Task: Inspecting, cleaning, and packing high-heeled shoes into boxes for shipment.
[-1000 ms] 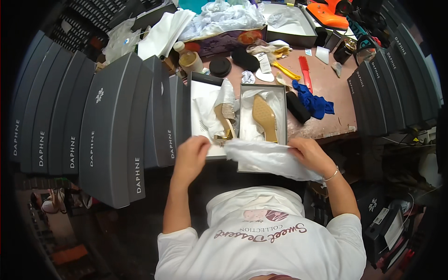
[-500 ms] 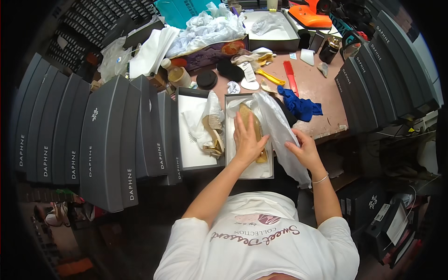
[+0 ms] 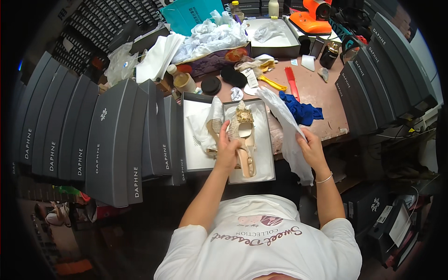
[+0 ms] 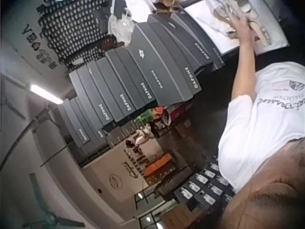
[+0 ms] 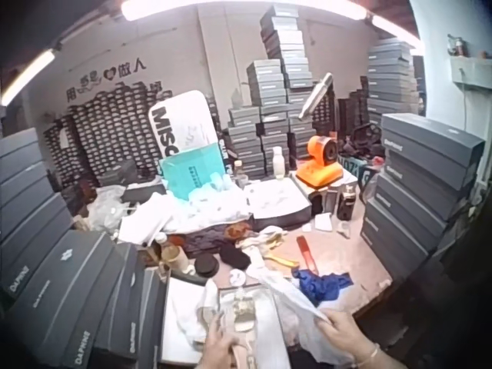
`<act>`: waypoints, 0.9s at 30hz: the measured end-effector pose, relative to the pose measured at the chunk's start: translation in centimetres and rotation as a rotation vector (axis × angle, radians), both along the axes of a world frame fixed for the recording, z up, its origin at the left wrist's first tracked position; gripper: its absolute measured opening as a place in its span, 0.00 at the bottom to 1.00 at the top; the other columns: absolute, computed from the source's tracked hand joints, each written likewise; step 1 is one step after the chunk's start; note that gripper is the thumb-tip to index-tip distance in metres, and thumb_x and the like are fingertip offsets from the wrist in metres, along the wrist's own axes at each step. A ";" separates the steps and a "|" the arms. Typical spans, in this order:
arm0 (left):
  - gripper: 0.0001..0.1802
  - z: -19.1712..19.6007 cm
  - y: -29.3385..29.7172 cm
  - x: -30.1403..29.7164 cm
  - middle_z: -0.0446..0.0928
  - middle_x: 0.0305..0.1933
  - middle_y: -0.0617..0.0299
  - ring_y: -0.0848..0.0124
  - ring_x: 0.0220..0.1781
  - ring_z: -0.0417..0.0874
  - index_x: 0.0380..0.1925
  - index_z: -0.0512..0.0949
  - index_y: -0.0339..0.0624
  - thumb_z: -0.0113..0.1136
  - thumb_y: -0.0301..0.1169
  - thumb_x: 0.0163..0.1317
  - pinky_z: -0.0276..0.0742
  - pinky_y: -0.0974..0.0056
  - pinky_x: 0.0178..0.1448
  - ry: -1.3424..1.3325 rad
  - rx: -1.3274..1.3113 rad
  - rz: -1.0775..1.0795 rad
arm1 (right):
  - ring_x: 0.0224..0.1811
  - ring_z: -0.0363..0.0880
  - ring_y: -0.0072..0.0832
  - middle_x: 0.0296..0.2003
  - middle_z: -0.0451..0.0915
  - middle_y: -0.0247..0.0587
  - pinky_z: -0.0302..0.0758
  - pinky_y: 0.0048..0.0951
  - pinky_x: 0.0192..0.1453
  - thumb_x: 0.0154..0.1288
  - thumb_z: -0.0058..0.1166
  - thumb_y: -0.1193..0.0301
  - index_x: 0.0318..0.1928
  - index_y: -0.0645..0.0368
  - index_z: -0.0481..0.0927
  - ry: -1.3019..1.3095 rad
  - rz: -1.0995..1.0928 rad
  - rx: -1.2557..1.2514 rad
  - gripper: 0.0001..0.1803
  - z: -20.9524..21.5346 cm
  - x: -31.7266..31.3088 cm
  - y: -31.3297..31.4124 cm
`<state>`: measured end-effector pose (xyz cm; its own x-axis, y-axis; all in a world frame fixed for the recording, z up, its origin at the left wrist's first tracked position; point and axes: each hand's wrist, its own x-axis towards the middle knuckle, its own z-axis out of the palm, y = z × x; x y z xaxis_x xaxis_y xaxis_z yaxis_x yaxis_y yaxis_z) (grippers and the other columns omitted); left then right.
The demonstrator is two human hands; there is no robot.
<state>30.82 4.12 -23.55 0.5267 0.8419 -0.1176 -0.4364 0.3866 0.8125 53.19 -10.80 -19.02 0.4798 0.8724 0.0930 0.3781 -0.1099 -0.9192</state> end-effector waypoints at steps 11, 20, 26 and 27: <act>0.38 7.1 -7.0 -10.2 0.65 0.67 0.54 0.66 0.67 0.68 0.70 0.51 0.41 0.57 0.39 0.67 0.61 0.61 0.72 0.099 -0.195 -0.675 | 0.32 0.76 0.47 0.32 0.78 0.59 0.73 0.36 0.41 0.67 0.46 0.71 0.48 0.65 0.76 -0.159 0.639 -0.155 0.14 6.2 -7.0 5.9; 0.28 -0.3 -10.4 -9.7 0.68 0.62 0.57 0.68 0.64 0.69 0.65 0.61 0.40 0.53 0.38 0.69 0.68 0.60 0.65 -0.001 -0.301 -0.273 | 0.38 0.72 0.21 0.35 0.80 0.46 0.72 0.26 0.47 0.72 0.46 0.67 0.52 0.67 0.75 0.188 0.859 -0.259 0.17 3.9 -10.9 2.7; 0.17 1.6 -11.2 -8.6 0.79 0.47 0.57 0.76 0.43 0.80 0.52 0.74 0.33 0.55 0.34 0.69 0.76 0.71 0.39 0.141 -0.303 -0.115 | 0.37 0.73 0.18 0.34 0.80 0.36 0.72 0.21 0.44 0.68 0.54 0.70 0.49 0.69 0.77 0.360 0.503 -0.213 0.15 2.7 -9.5 0.4; 0.18 1.8 -11.2 -8.7 0.79 0.49 0.56 0.74 0.45 0.80 0.53 0.73 0.33 0.55 0.34 0.69 0.76 0.70 0.43 0.106 -0.322 -0.102 | 0.37 0.73 0.18 0.33 0.80 0.33 0.72 0.21 0.43 0.66 0.56 0.71 0.48 0.68 0.78 0.509 0.424 -0.088 0.14 2.2 -9.8 -0.3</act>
<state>22.17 -7.09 -21.72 0.5770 0.6962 -0.4270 -0.3020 0.6676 0.6805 43.36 -11.05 -16.87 0.0592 0.9892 -0.1343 -0.0741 -0.1298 -0.9888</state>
